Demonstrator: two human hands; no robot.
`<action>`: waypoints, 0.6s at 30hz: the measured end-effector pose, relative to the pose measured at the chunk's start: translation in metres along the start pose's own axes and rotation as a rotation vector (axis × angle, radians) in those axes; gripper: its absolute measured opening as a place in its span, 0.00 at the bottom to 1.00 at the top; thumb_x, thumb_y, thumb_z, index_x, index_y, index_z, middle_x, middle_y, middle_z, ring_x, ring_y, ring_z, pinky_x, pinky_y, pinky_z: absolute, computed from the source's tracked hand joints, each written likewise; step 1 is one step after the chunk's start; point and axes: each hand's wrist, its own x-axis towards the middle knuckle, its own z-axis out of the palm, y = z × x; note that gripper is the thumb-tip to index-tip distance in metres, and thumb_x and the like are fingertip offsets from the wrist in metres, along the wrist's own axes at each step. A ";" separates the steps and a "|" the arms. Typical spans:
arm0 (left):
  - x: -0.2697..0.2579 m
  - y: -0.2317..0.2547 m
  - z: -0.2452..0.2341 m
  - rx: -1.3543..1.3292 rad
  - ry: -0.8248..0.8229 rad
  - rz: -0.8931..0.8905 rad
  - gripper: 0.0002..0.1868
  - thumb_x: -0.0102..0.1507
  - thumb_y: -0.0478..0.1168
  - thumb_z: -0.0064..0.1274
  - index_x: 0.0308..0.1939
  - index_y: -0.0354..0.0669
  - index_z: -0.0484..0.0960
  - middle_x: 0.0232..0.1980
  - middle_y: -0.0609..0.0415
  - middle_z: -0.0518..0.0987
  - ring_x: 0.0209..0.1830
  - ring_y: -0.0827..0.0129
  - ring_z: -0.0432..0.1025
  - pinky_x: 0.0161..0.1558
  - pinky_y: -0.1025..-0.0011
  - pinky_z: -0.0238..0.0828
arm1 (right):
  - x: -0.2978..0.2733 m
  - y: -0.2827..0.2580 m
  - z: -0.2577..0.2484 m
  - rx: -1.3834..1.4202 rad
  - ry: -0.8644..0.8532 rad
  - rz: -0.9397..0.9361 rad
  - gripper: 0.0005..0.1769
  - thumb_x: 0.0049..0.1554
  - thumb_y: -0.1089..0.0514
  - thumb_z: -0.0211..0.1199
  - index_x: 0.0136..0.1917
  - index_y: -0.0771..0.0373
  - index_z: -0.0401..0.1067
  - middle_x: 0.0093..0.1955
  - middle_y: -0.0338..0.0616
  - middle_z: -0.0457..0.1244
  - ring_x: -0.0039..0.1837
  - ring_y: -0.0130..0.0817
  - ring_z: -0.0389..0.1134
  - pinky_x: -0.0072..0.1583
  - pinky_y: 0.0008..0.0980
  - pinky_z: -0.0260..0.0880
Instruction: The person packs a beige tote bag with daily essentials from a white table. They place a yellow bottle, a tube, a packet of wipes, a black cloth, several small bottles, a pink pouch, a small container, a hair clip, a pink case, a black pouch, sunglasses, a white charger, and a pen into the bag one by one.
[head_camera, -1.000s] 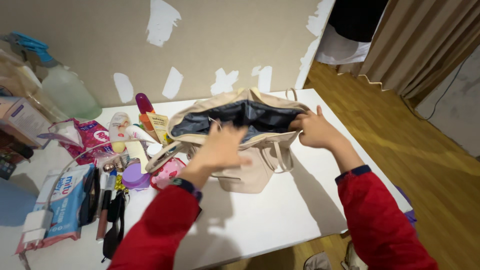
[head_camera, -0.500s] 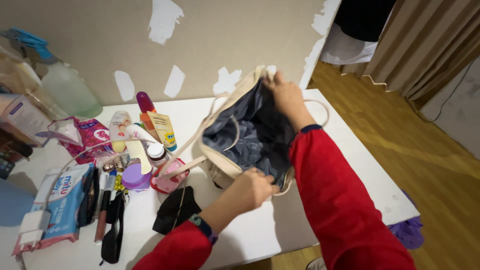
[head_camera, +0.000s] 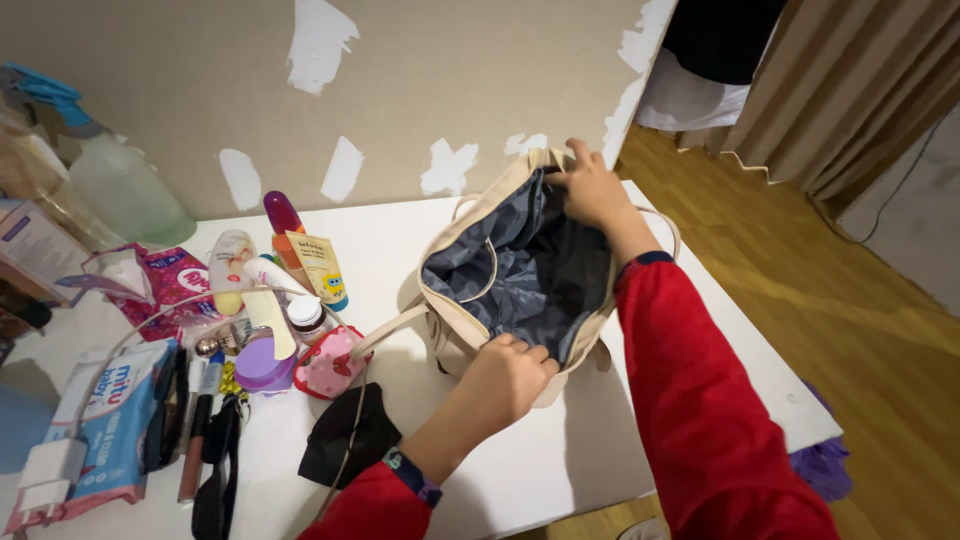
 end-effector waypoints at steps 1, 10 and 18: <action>0.001 0.001 0.003 0.001 0.022 0.012 0.05 0.57 0.35 0.50 0.33 0.44 0.82 0.33 0.52 0.79 0.35 0.61 0.76 0.46 0.66 0.68 | 0.000 0.004 -0.008 0.042 0.011 0.014 0.25 0.48 0.62 0.64 0.57 0.38 0.81 0.75 0.51 0.54 0.69 0.58 0.61 0.65 0.45 0.68; 0.004 0.006 0.007 0.069 0.084 -0.008 0.03 0.57 0.36 0.50 0.32 0.44 0.80 0.31 0.52 0.80 0.36 0.61 0.76 0.52 0.65 0.67 | -0.059 0.010 -0.047 0.387 -0.176 0.221 0.32 0.51 0.58 0.61 0.69 0.40 0.73 0.71 0.60 0.58 0.67 0.61 0.64 0.68 0.49 0.64; -0.002 0.026 -0.044 -0.060 0.127 -0.115 0.21 0.57 0.48 0.58 0.48 0.38 0.83 0.52 0.47 0.82 0.57 0.56 0.74 0.62 0.57 0.64 | -0.063 -0.070 -0.096 0.194 0.047 0.179 0.26 0.55 0.52 0.67 0.68 0.50 0.75 0.70 0.60 0.59 0.71 0.60 0.59 0.71 0.63 0.45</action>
